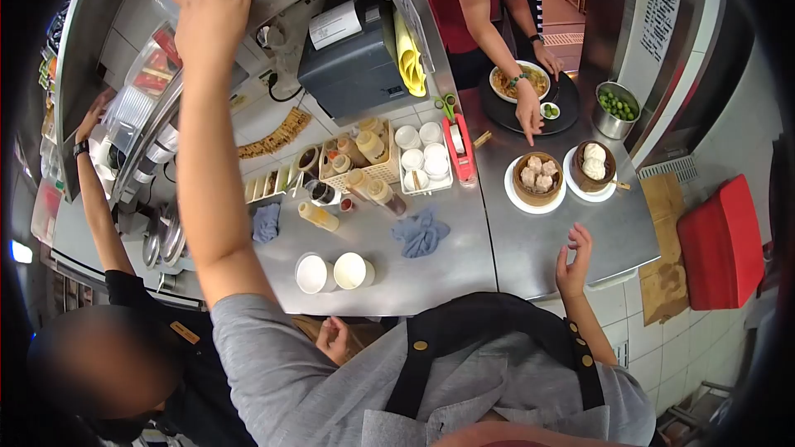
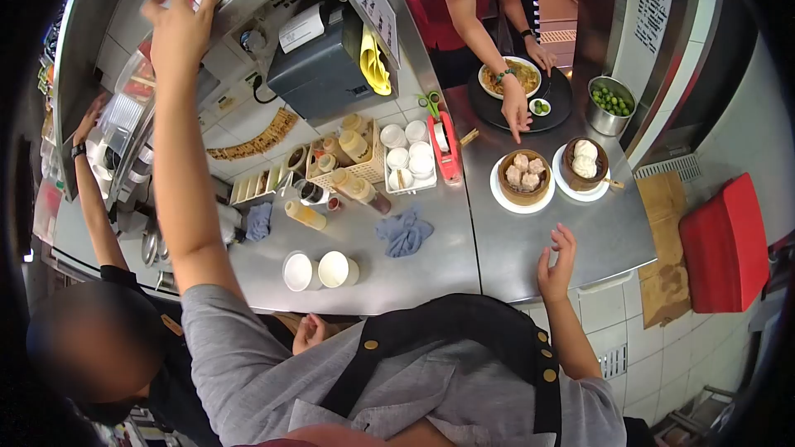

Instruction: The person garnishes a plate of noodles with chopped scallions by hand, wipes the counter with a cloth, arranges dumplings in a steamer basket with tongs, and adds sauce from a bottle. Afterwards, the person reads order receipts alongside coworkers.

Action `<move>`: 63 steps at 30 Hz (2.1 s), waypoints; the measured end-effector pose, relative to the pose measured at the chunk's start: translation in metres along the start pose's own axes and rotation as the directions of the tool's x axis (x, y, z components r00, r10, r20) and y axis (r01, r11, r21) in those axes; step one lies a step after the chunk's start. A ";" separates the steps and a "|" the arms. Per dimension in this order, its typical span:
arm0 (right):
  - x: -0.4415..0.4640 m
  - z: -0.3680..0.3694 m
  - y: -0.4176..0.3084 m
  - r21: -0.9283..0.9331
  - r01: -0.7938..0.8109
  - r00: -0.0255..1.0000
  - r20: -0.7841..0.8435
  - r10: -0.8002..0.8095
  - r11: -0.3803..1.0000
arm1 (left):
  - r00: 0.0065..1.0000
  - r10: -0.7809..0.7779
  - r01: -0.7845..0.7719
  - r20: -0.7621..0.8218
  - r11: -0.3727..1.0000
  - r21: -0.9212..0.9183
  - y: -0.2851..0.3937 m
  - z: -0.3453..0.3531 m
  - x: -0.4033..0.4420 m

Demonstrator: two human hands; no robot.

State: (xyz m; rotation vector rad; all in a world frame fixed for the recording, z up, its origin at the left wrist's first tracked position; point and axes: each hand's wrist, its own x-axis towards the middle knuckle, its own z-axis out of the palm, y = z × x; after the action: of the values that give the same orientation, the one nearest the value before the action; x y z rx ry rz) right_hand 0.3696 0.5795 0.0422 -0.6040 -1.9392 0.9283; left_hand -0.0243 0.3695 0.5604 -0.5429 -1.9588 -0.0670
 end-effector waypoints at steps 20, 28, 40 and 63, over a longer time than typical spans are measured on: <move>0.004 0.009 -0.031 0.005 0.022 0.999 0.045 -0.022 1.000 | 0.948 -0.238 0.211 0.212 -0.032 -0.977 0.029 0.091 -0.102; -0.001 0.024 -0.045 0.083 0.109 0.981 0.152 -0.121 0.991 | 0.957 -0.062 0.278 0.283 -0.089 -0.957 0.084 0.013 -0.219; 0.000 0.058 -0.097 0.510 -0.575 0.756 0.631 0.177 0.639 | 0.509 0.433 0.850 0.744 -0.118 -0.513 0.148 0.013 -0.453; 0.139 0.032 0.098 0.278 -0.863 0.250 -0.489 0.836 0.421 | 0.446 0.004 0.858 0.895 -0.285 -0.427 0.081 0.017 -0.495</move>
State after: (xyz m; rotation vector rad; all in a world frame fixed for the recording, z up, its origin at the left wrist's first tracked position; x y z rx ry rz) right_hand 0.2780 0.7250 0.0238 -1.8770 -0.9392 1.1326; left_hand 0.1644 0.2774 0.1042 -0.4846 -2.3071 -2.5324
